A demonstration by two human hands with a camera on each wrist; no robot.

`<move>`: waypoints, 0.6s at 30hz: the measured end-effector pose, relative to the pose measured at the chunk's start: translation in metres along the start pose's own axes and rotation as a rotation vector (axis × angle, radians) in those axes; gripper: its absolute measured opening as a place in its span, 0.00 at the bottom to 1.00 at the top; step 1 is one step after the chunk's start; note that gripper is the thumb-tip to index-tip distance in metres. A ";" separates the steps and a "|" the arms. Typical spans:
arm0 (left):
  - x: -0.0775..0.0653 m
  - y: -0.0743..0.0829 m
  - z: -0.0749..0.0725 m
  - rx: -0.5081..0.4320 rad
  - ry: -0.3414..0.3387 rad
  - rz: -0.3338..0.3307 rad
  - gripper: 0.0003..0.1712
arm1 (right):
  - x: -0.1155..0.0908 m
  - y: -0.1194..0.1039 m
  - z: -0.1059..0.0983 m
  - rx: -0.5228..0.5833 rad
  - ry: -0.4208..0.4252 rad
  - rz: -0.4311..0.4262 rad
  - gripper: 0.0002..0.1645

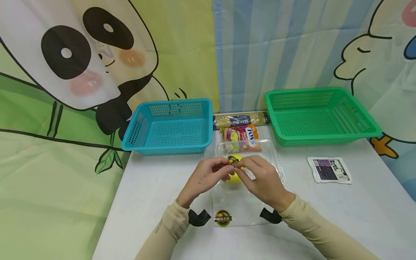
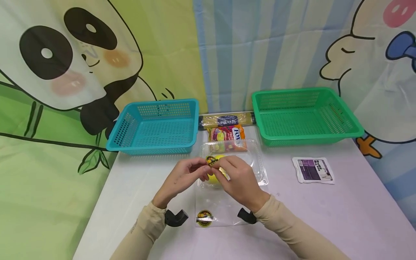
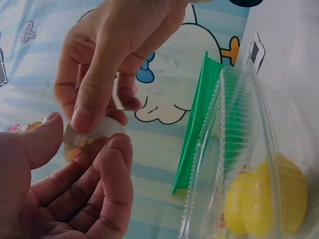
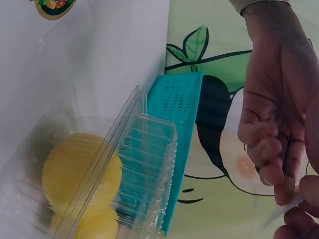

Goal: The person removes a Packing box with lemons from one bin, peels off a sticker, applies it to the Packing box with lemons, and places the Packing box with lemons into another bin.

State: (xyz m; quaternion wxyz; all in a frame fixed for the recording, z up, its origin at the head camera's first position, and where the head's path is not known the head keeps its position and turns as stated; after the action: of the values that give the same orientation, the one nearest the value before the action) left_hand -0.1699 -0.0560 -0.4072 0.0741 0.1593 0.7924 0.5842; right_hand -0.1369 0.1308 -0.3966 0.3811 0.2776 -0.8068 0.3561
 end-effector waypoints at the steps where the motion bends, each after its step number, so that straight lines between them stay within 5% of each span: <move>1: 0.001 0.000 0.001 -0.003 0.012 -0.001 0.16 | 0.000 -0.001 0.001 -0.003 0.000 -0.004 0.09; 18: 0.008 -0.007 0.006 -0.025 0.017 -0.018 0.14 | -0.002 0.004 -0.001 -0.018 0.002 -0.002 0.14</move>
State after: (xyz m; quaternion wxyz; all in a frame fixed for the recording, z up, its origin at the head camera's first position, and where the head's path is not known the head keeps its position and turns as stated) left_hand -0.1769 -0.0497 -0.4147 0.0746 0.1462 0.7869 0.5948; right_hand -0.1385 0.1346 -0.3992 0.3846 0.2747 -0.8093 0.3487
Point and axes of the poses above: each hand's wrist, its own x-axis towards the middle knuckle, its own z-axis out of the palm, y = z × x, the point moved 3 cm from there along x, towards the middle knuckle, and after that the axes turned 12 degrees about y, right-handed, at the moved point
